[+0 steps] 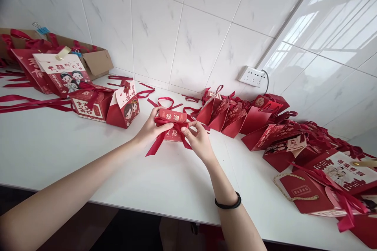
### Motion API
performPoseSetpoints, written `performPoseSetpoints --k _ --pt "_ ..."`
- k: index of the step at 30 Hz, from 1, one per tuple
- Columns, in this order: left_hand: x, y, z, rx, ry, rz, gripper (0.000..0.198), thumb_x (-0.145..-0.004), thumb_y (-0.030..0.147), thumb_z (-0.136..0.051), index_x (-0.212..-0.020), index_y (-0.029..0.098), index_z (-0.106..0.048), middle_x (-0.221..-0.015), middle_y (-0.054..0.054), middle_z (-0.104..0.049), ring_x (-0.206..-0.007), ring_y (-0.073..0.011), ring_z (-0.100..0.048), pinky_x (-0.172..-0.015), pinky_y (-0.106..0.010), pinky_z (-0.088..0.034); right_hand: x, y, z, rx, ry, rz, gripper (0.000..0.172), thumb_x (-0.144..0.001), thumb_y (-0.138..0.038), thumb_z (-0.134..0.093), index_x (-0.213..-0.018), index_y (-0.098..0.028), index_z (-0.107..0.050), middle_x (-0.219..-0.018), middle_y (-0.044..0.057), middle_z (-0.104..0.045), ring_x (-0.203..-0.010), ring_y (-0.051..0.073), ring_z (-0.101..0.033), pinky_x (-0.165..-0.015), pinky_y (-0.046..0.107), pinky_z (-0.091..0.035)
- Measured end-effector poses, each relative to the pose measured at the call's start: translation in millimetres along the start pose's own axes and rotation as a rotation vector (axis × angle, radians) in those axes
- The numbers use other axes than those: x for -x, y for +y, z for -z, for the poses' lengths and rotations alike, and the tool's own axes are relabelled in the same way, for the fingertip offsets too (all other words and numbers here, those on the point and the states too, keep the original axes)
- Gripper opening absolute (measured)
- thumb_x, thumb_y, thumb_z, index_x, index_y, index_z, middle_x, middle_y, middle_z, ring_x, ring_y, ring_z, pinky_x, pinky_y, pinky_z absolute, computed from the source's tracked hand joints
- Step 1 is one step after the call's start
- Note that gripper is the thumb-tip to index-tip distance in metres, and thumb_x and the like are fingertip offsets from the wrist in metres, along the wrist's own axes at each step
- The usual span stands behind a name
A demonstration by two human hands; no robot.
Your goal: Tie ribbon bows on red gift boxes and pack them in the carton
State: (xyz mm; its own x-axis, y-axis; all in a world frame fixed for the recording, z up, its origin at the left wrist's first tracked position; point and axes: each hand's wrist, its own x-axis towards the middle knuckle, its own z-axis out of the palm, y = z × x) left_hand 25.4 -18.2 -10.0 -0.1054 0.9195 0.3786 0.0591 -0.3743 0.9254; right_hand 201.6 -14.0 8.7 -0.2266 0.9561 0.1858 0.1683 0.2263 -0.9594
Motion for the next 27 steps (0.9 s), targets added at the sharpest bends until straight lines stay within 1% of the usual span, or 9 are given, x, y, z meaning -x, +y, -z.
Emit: performPoseSetpoints --k 2,5,8,10,14,17,20,24,27 --pt "1 4 0.5 0.051 -0.022 0.073 0.049 -0.067 0.029 -0.070 -0.105 0.020 -0.041 -0.105 -0.006 -0.056 -0.101 -0.0224 -0.058 -0.085 -0.037 -0.049 2 -6 8 0.055 -0.128 -0.103 0.048 -0.073 -0.064 -0.059 -0.085 -0.017 -0.057 -0.087 0.006 -0.065 -0.083 0.019 -0.064 -0.068 0.032 -0.056" --pt "3 7 0.3 0.048 -0.016 0.089 0.050 -0.066 0.029 -0.072 -0.103 0.020 -0.040 -0.103 -0.005 -0.054 -0.102 -0.0225 -0.056 -0.089 -0.038 -0.046 5 -11 20 0.174 -0.448 -0.316 0.050 -0.075 -0.064 -0.058 -0.080 -0.014 -0.060 -0.087 0.009 -0.064 -0.088 0.022 -0.064 -0.073 0.036 -0.057" --pt "5 6 -0.4 0.054 -0.025 0.093 0.051 -0.065 0.028 -0.072 -0.103 0.020 -0.040 -0.105 -0.005 -0.053 -0.105 -0.0229 -0.054 -0.091 -0.038 -0.044 6 -11 25 0.218 -0.674 -0.389 0.053 -0.073 -0.066 -0.059 -0.080 -0.013 -0.063 -0.083 0.009 -0.065 -0.083 0.021 -0.066 -0.073 0.036 -0.057" --pt "4 6 -0.6 0.055 -0.027 0.092 0.052 -0.064 0.027 -0.073 -0.104 0.020 -0.039 -0.106 -0.005 -0.052 -0.105 -0.0227 -0.054 -0.091 -0.038 -0.043 6 -9 25 0.160 -0.691 -0.391 0.062 -0.073 -0.073 -0.051 -0.080 -0.013 -0.064 -0.082 0.010 -0.066 -0.080 0.021 -0.066 -0.070 0.034 -0.057" --pt "3 5 0.4 0.065 -0.028 0.097 0.052 -0.064 0.026 -0.073 -0.103 0.020 -0.039 -0.106 -0.005 -0.052 -0.105 -0.0220 -0.053 -0.090 -0.037 -0.043 3 -4 25 0.041 -0.567 -0.444 0.072 -0.072 -0.080 -0.039 -0.070 -0.013 -0.063 -0.070 0.010 -0.066 -0.068 0.019 -0.066 -0.061 0.031 -0.055" --pt "2 4 1.1 0.068 -0.007 0.095 0.052 -0.063 0.026 -0.073 -0.102 0.021 -0.039 -0.106 -0.004 -0.052 -0.105 -0.0219 -0.053 -0.090 -0.036 -0.043 1 -2 25 0.020 -0.529 -0.430 0.061 -0.074 -0.073 -0.050 -0.065 -0.013 -0.060 -0.060 0.005 -0.063 -0.058 0.015 -0.065 -0.059 0.027 -0.051" --pt "3 4 1.2 0.065 0.012 0.095 0.052 -0.064 0.027 -0.074 -0.102 0.021 -0.039 -0.108 -0.004 -0.052 -0.107 -0.0222 -0.052 -0.091 -0.037 -0.042 0 -3 25 0.052 -0.543 -0.329 0.048 -0.074 -0.061 -0.063 -0.061 -0.015 -0.057 -0.051 -0.001 -0.057 -0.049 0.012 -0.061 -0.059 0.026 -0.048" --pt "2 4 0.7 0.062 0.024 0.090 0.051 -0.063 0.029 -0.075 -0.101 0.021 -0.041 -0.107 -0.005 -0.052 -0.106 -0.0223 -0.053 -0.091 -0.037 -0.043 3 -9 24 0.126 -0.596 -0.180 0.038 -0.078 -0.051 -0.063 -0.067 -0.015 -0.065 -0.060 0.003 -0.067 -0.059 0.014 -0.064 -0.067 0.029 -0.049" --pt "2 4 -0.2 0.035 0.043 0.114 0.052 -0.063 0.028 -0.076 -0.101 0.020 -0.042 -0.106 -0.005 -0.053 -0.104 -0.0223 -0.054 -0.090 -0.038 -0.044 4 -10 22 0.233 -0.636 -0.151 0.034 -0.079 -0.045 -0.063 -0.066 -0.014 -0.070 -0.068 0.006 -0.071 -0.066 0.017 -0.067 -0.071 0.030 -0.050"
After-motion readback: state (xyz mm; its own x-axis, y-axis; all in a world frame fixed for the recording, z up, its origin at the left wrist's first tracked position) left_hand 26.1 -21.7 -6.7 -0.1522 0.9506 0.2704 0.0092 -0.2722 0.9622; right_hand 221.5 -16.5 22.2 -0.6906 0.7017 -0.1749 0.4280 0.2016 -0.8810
